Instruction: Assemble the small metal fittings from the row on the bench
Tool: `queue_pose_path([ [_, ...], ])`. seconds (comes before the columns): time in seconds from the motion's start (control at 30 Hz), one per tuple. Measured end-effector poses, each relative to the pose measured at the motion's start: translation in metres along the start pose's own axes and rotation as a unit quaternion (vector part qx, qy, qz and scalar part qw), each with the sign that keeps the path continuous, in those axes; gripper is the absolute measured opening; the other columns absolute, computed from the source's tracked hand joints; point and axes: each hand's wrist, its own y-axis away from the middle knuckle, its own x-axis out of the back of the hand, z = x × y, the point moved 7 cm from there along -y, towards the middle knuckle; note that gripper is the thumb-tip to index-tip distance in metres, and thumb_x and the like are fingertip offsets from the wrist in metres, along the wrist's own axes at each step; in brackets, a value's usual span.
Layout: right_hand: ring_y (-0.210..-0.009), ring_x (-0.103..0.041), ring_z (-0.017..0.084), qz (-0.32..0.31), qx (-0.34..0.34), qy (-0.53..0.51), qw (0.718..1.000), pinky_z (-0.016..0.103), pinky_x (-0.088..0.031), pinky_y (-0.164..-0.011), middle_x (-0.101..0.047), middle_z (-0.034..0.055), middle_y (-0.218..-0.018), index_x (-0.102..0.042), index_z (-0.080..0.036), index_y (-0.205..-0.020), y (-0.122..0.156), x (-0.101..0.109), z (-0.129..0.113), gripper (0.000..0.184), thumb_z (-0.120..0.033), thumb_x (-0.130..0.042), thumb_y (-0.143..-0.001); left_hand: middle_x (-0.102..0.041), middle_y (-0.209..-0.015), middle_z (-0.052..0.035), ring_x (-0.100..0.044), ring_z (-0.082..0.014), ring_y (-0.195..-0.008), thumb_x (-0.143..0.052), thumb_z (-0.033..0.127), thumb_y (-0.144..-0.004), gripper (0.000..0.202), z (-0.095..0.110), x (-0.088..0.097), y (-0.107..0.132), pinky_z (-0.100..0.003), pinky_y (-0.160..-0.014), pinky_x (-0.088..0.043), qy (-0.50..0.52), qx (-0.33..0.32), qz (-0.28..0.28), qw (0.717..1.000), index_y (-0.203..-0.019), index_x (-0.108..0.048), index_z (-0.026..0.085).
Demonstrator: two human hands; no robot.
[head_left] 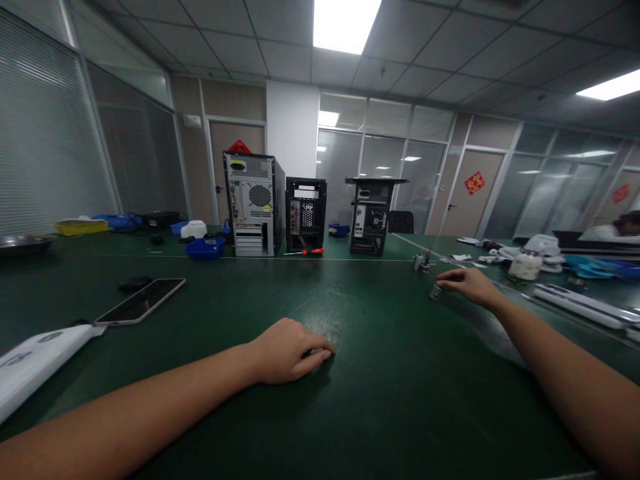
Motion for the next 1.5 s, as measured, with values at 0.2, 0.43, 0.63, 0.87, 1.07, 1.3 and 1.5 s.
queue_pose_path([
  [0.2,-0.094,-0.074,0.031,0.005,-0.007,-0.013,1.000,0.044,-0.054,-0.095,-0.079,0.0092,-0.099,-0.079,-0.021,-0.094,-0.0016,-0.0014,0.0034,0.034,-0.046,-0.079,-0.070,-0.077,-0.087,-0.0015,-0.071,-0.0167,-0.074,-0.047,0.031,-0.104,0.030,-0.0006,-0.0008,-0.0003,-0.026,-0.070,-0.048,0.004,-0.001,0.004,1.000,-0.121,-0.071,0.023],
  [0.43,-0.101,-0.073,0.032,-0.006,0.001,-0.014,1.000,0.047,-0.052,-0.100,-0.079,0.0079,-0.105,-0.080,-0.024,-0.100,-0.0004,-0.0009,0.0010,0.036,-0.047,-0.076,-0.073,-0.077,-0.086,-0.0015,-0.071,-0.0166,-0.073,-0.046,0.032,-0.104,0.031,0.0005,0.0006,-0.0006,-0.026,-0.070,-0.048,0.004,0.001,-0.001,1.000,-0.121,-0.071,0.023],
  [0.63,-0.096,-0.074,0.030,-0.007,-0.002,-0.006,1.000,0.044,-0.053,-0.096,-0.079,0.0064,-0.099,-0.079,-0.023,-0.095,-0.0012,-0.0016,0.0024,0.036,-0.050,-0.078,-0.071,-0.076,-0.084,-0.0008,-0.070,-0.0157,-0.070,-0.047,0.031,-0.104,0.030,0.0017,0.0021,-0.0005,-0.025,-0.068,-0.048,0.009,-0.001,0.003,1.000,-0.121,-0.071,0.023],
  [0.87,-0.092,-0.074,0.030,0.003,-0.008,-0.010,1.000,0.044,-0.053,-0.092,-0.079,0.0069,-0.095,-0.078,-0.022,-0.092,0.0003,-0.0026,0.0015,0.037,-0.051,-0.079,-0.069,-0.076,-0.085,-0.0014,-0.070,-0.0165,-0.072,-0.046,0.031,-0.105,0.031,0.0009,0.0009,-0.0002,-0.026,-0.069,-0.048,0.007,-0.002,0.002,1.000,-0.121,-0.071,0.023],
  [1.07,-0.088,-0.074,0.029,-0.009,-0.015,-0.026,1.000,0.043,-0.054,-0.089,-0.079,0.0065,-0.091,-0.077,-0.022,-0.091,-0.0011,-0.0051,0.0050,0.037,-0.051,-0.080,-0.069,-0.076,-0.084,-0.0012,-0.070,-0.0163,-0.071,-0.047,0.031,-0.104,0.030,0.0015,0.0018,0.0000,-0.025,-0.067,-0.047,0.005,-0.003,0.009,1.000,-0.120,-0.071,0.023],
  [1.3,-0.089,-0.074,0.029,0.006,-0.018,-0.024,1.000,0.041,-0.055,-0.088,-0.079,0.0069,-0.092,-0.077,-0.021,-0.090,-0.0004,-0.0031,0.0038,0.037,-0.050,-0.081,-0.066,-0.075,-0.083,-0.0008,-0.069,-0.0158,-0.070,-0.047,0.031,-0.104,0.030,0.0021,0.0023,0.0000,-0.025,-0.068,-0.047,0.011,-0.007,0.009,1.000,-0.120,-0.071,0.023],
  [1.5,-0.092,-0.074,0.029,-0.014,-0.023,-0.043,0.999,0.042,-0.054,-0.092,-0.080,0.0071,-0.096,-0.079,-0.022,-0.096,0.0025,-0.0054,-0.0023,0.037,-0.048,-0.080,-0.069,-0.075,-0.084,-0.0010,-0.070,-0.0161,-0.071,-0.047,0.031,-0.105,0.030,0.0009,0.0008,0.0003,-0.025,-0.068,-0.047,0.006,-0.001,0.003,1.000,-0.121,-0.071,0.023],
])
